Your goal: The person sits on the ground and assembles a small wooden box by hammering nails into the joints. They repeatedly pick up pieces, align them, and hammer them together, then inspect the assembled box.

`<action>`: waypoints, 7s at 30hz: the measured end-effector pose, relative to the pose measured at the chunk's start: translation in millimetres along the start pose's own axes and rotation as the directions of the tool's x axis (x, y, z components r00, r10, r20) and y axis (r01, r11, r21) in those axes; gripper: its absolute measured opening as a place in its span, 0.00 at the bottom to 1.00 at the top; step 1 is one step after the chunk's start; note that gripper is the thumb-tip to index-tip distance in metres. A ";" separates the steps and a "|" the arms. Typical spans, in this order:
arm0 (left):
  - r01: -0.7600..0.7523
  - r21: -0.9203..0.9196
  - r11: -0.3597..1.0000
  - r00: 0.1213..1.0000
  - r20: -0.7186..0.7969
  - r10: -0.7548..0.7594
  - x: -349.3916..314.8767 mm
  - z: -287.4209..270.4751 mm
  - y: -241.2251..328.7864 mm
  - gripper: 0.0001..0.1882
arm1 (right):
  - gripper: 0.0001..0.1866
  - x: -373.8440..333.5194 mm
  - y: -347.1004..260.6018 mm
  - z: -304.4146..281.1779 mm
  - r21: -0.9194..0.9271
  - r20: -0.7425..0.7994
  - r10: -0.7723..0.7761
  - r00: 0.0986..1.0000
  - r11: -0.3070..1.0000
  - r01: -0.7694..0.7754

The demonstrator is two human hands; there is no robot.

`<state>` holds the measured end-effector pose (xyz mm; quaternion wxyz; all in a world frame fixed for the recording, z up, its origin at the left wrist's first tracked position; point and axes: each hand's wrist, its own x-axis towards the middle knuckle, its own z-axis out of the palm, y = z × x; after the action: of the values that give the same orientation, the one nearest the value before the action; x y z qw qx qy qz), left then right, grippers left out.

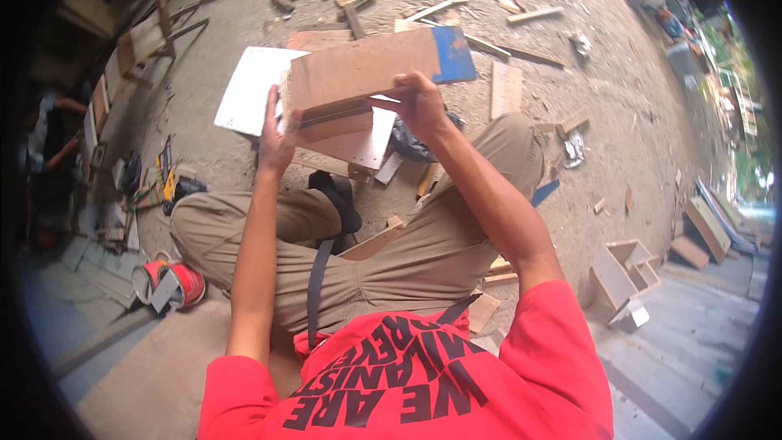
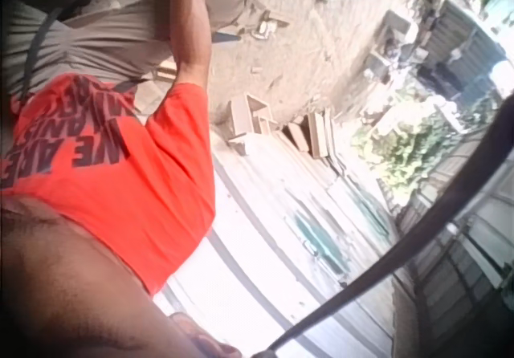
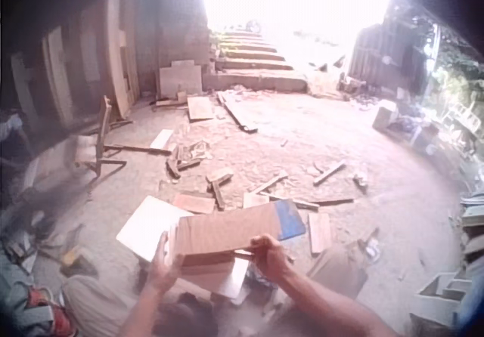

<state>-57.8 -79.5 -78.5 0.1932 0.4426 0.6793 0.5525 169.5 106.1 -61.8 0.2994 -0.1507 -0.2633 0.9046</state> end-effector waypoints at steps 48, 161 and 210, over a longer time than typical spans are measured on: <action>-0.282 0.275 0.919 0.953 -0.028 0.301 49.1 63.6 72.0 0.14 | 0.26 -38.3 -30.0 -278.2 -0.824 -0.517 -0.741 0.428 0.296 -0.483; 0.194 -0.503 0.842 0.980 0.066 -0.187 24.9 14.5 10.7 0.39 | 0.34 55.8 -4.9 87.3 -0.697 0.504 0.325 0.801 -0.394 0.599; -0.385 0.417 0.823 0.878 -0.109 0.466 29.7 29.6 57.1 0.22 | 0.52 65.7 -66.7 -5.7 -0.860 0.387 -0.376 0.842 -0.476 0.182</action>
<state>-29.3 -38.3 -28.4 -0.0971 0.5530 0.6733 0.4810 151.9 194.7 -36.2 0.2937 -0.3019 -0.8938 0.1542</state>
